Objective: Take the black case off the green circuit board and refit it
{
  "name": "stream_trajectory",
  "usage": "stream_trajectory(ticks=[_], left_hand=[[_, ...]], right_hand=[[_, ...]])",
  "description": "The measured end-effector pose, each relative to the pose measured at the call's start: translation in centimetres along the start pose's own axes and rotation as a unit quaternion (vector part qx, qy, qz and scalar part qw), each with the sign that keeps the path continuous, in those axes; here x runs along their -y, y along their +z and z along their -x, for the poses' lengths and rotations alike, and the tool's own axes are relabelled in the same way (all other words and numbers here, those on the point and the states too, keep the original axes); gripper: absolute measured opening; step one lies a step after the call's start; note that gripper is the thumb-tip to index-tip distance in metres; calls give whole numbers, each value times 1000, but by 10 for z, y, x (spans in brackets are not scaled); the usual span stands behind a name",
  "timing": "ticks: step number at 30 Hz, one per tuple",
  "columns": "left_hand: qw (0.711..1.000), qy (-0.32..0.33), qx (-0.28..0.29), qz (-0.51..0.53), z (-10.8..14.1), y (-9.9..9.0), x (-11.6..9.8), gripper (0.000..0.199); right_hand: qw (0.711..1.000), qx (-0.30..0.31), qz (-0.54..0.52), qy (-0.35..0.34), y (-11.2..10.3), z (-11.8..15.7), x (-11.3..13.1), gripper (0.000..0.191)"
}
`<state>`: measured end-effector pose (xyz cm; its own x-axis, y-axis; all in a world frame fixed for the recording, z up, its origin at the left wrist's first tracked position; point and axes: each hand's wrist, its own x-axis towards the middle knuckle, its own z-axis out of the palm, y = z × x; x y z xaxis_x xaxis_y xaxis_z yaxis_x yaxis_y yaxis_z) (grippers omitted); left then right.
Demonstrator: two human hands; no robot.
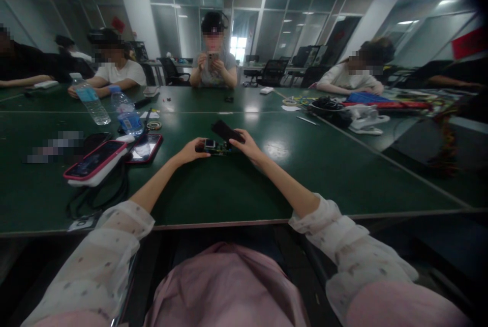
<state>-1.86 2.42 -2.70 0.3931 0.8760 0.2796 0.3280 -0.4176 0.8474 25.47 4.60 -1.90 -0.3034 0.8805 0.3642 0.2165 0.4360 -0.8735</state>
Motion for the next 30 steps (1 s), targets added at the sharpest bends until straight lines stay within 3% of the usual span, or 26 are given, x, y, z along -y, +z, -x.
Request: stream_trajectory(ticks=[5,8,14,21,30], left_hand=[[1000,-1,-1,-11,1,0,-2,67],[1000,-10,-1,-18,1,1,-3,66],[1000,-19,1,-24,2,0,-7,65],[999,-35,6,-32,3,0,-13,64],[999,-24,5,-24,2,1,-9,59]], right_hand=[[990,-131,59,-11,-7,-8,-16,67],[977,-160,138,-37,-11,-10,-24,64],[951,-144,273,-31,-9,-6,-28,52],[947,-131,293,-13,-4,-3,-28,62],[940,-114,322,13,-3,-1,-20,57]])
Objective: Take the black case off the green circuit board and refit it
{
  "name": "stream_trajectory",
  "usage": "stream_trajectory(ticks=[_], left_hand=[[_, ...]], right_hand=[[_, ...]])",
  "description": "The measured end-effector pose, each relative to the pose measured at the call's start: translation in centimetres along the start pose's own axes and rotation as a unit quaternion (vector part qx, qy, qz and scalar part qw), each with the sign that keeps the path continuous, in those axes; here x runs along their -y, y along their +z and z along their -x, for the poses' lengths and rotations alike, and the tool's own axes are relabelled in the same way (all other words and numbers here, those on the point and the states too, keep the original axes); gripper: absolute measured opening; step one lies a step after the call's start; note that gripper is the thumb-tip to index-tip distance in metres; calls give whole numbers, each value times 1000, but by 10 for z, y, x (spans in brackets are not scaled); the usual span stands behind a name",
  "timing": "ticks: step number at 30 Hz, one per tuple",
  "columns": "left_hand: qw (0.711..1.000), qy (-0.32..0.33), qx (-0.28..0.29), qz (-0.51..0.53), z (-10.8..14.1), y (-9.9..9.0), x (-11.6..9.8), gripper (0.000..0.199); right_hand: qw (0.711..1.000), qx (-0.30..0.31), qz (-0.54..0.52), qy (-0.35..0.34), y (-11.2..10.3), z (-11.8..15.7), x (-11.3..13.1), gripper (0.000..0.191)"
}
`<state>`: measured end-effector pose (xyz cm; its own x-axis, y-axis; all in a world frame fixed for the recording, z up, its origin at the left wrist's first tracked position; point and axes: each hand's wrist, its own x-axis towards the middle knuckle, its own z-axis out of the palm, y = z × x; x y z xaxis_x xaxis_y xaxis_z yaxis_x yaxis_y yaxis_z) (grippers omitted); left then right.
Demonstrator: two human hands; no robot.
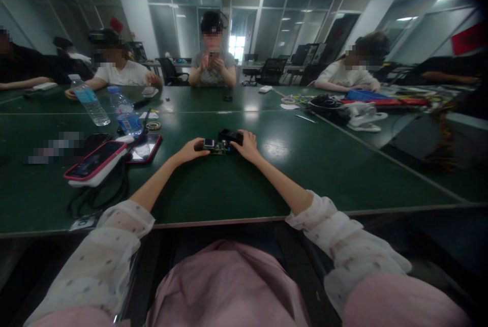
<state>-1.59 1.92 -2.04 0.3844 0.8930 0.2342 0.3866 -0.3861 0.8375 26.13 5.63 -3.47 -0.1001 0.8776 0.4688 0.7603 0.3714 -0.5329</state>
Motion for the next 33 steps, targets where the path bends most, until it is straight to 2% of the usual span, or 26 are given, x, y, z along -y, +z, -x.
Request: stream_trajectory(ticks=[6,19,33], left_hand=[[1000,15,-8,0,-2,1,7,56],[998,25,-25,-46,-2,-1,16,56],[999,21,6,-26,1,-1,4,59]], right_hand=[[1000,-17,19,-6,2,0,1,49],[1000,-20,-2,-23,6,0,-6,50],[1000,-6,-5,-21,4,-2,-8,50]])
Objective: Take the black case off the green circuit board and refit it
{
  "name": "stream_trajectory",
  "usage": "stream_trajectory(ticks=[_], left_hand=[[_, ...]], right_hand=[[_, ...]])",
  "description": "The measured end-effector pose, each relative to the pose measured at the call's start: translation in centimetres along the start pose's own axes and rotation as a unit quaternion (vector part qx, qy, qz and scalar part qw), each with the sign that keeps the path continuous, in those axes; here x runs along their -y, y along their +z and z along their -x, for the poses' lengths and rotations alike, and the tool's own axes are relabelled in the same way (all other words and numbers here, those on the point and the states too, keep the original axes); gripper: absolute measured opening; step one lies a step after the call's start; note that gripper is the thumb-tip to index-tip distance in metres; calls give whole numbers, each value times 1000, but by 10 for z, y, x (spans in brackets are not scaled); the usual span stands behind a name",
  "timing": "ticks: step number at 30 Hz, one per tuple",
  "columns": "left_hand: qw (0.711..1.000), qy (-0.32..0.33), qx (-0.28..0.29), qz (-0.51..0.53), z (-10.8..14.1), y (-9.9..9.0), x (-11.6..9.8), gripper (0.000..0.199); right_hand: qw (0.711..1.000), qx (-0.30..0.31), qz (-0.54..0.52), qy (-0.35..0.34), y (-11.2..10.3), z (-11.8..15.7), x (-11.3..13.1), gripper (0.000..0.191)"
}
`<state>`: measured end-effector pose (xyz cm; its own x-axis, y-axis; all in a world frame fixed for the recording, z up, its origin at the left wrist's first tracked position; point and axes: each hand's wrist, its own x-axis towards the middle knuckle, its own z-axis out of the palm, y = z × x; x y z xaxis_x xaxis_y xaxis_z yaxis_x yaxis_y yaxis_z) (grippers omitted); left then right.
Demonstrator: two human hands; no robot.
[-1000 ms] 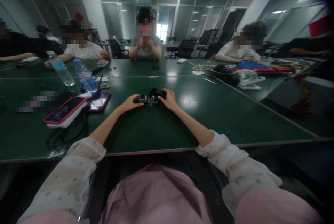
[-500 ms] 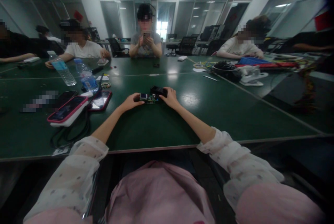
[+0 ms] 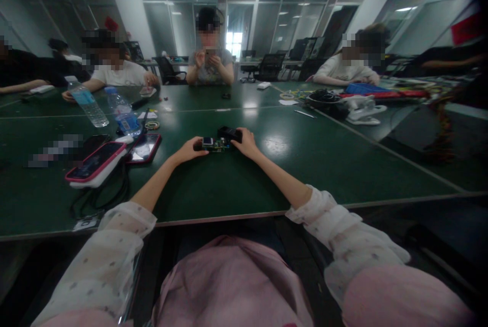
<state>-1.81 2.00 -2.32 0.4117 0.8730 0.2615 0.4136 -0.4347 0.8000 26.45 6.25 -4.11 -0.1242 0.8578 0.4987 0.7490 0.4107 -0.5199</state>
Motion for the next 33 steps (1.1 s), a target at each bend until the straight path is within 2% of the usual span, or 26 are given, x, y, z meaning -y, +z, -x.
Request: stream_trajectory(ticks=[9,18,27,33], left_hand=[[1000,-8,7,4,3,-2,-4,61],[1000,-1,7,7,0,-2,1,63],[1000,-15,11,6,1,-2,-5,60],[1000,-5,13,7,0,-2,-1,61]], right_hand=[[1000,-4,-14,11,0,0,-1,52],[1000,0,-13,13,-2,0,0,52],[1000,3,-18,17,-6,1,3,48],[1000,4,-14,24,-6,1,6,48]])
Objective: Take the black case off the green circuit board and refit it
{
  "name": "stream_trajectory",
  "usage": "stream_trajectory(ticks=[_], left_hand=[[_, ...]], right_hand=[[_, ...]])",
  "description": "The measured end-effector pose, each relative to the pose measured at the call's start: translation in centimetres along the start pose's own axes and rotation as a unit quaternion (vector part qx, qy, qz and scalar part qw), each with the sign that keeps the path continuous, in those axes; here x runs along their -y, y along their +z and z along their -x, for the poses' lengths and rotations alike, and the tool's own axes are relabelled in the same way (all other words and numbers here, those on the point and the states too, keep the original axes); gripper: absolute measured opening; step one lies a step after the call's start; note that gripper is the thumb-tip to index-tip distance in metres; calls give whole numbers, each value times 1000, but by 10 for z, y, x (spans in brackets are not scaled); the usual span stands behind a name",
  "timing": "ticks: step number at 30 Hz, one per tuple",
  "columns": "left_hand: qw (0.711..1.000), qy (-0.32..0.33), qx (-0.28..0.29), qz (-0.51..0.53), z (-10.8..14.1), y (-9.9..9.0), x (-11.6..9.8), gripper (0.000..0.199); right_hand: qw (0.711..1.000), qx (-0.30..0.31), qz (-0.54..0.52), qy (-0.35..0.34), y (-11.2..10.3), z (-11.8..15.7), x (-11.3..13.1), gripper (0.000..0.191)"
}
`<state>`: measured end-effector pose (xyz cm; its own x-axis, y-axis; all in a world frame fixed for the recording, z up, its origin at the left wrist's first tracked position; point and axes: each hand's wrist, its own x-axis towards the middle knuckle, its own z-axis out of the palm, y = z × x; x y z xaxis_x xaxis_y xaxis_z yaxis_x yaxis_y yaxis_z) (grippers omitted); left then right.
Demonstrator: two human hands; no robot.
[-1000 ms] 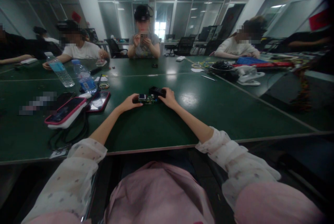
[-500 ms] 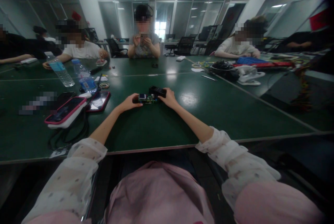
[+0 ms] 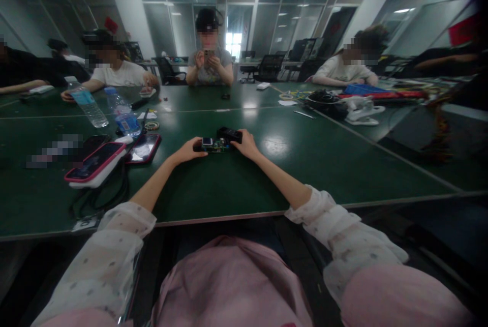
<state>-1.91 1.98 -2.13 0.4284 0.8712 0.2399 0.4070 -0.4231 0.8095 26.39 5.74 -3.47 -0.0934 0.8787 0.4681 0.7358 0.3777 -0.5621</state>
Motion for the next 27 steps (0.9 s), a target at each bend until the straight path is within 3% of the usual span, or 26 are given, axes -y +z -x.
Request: stream_trajectory(ticks=[7,12,21,27], left_hand=[[1000,3,1,6,0,-1,1,61],[1000,12,5,18,1,-2,-2,60],[1000,0,2,19,1,-2,1,62],[1000,-4,5,13,1,-1,-1,62]], right_hand=[[999,-21,-45,9,-3,1,4,48],[989,-47,-141,-8,-8,-4,10,53],[963,53,-247,-96,-15,5,30,59],[955,107,-245,-126,-16,10,38,57]])
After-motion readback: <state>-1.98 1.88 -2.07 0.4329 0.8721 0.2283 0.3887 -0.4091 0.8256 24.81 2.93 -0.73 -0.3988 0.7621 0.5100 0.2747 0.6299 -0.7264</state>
